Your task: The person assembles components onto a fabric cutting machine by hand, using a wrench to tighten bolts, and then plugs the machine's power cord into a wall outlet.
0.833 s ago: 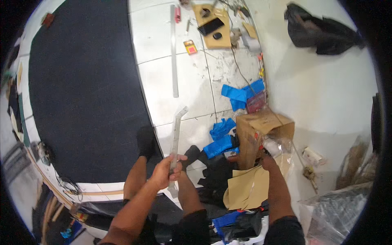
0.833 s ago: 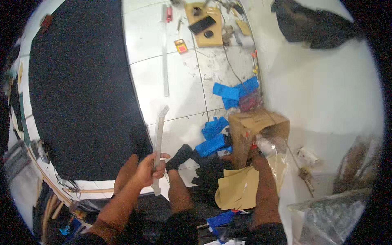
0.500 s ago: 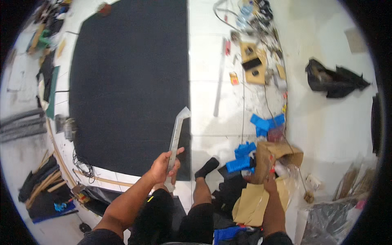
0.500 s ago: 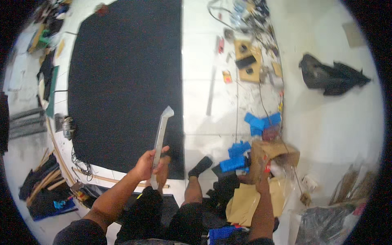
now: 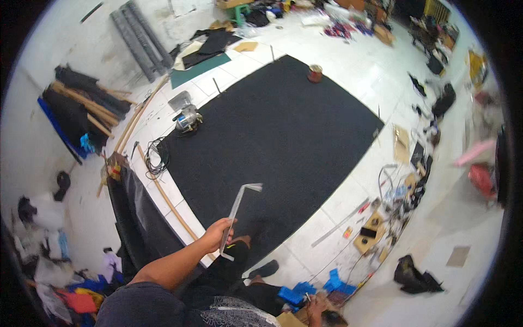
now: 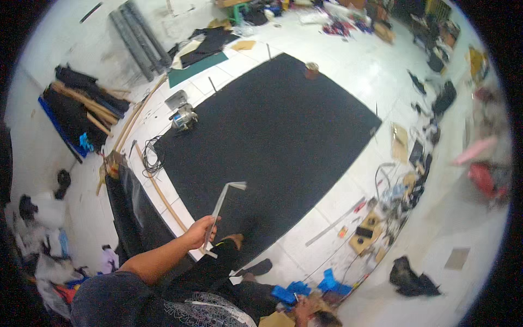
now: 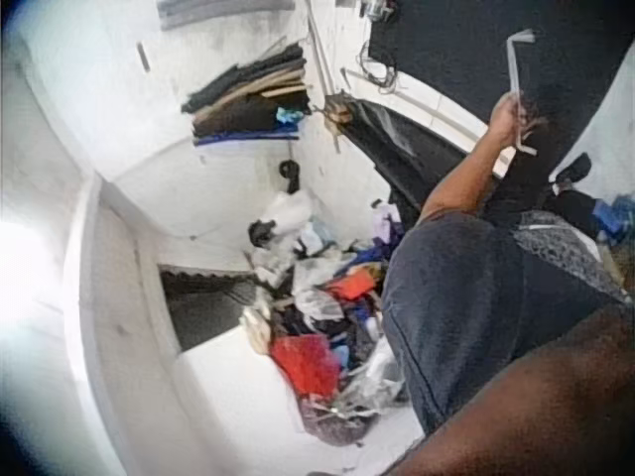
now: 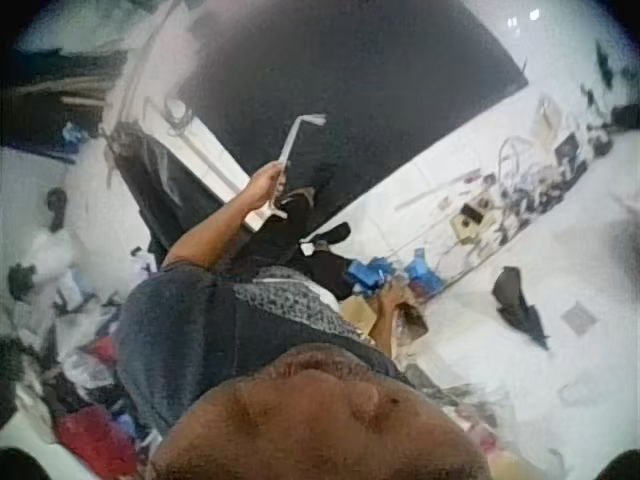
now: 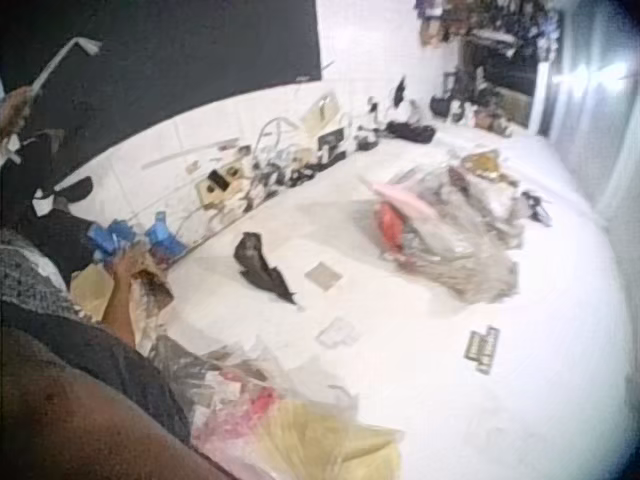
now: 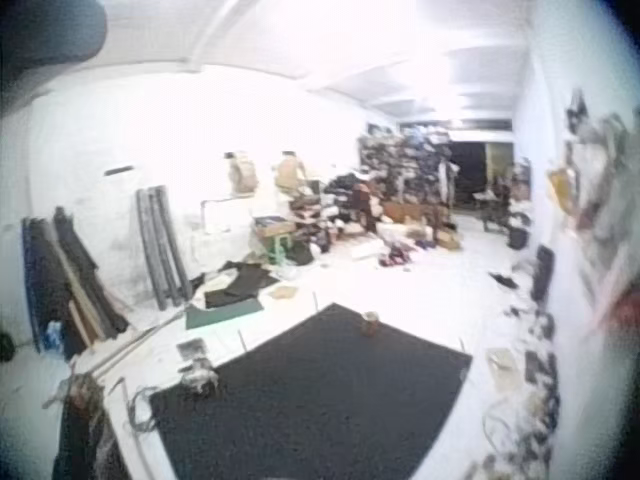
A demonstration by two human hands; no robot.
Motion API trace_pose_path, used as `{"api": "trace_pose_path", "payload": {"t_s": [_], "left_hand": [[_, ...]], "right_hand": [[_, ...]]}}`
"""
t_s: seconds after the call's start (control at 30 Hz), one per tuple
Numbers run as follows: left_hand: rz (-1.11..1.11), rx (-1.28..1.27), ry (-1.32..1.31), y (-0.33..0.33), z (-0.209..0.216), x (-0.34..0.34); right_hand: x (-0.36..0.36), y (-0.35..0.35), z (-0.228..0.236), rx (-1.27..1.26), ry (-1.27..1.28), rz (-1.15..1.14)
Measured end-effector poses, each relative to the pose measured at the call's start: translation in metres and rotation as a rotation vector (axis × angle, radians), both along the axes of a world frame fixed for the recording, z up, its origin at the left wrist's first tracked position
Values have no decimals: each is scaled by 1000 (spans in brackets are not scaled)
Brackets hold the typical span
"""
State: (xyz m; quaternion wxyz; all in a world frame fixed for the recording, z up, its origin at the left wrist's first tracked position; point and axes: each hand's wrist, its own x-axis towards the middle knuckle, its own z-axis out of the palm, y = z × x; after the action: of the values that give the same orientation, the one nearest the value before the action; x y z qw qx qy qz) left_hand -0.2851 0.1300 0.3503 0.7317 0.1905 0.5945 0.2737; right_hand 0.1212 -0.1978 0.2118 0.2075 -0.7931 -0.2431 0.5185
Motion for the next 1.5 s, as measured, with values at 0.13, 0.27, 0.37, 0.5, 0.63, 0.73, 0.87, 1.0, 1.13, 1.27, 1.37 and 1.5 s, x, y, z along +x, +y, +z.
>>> {"api": "trace_pose_path", "payload": {"t_s": [0.13, 0.27, 0.37, 0.5, 0.63, 0.73, 0.87, 1.0, 1.13, 1.27, 1.37, 1.5], "left_hand": [[198, 74, -176, 3, 28, -21], [302, 191, -151, 36, 50, -57], [367, 196, -101, 65, 69, -90], [346, 217, -17, 122, 67, -143], [162, 202, 148, 183, 93, -204], [-3, 229, 275, 230, 112, -232], [-146, 239, 286, 294, 132, -248], [-320, 299, 375, 368, 138, -250], [-400, 448, 458, 448, 128, -254], [-530, 525, 676, 539, 135, -252], [-481, 623, 826, 591, 134, -248], [-267, 527, 819, 664, 148, -239]], "right_hand": [[22, 47, -9, 19, 280, -164], [-5, 180, 30, 7, 443, 146], [-86, 301, 78, 57, 365, 302], [-189, 425, 96, 179, 328, 460], [-304, 528, 140, 257, 368, 495], [-377, 595, 175, 263, 503, 296], [-427, 678, 219, 364, 747, -70], [-431, 759, 249, 426, 784, -173], [-398, 838, 240, 443, 780, -96], [-382, 943, 225, 361, 680, 66], [-389, 1034, 240, 280, 495, 278], [-407, 1162, 270, 299, 334, 669]]}}
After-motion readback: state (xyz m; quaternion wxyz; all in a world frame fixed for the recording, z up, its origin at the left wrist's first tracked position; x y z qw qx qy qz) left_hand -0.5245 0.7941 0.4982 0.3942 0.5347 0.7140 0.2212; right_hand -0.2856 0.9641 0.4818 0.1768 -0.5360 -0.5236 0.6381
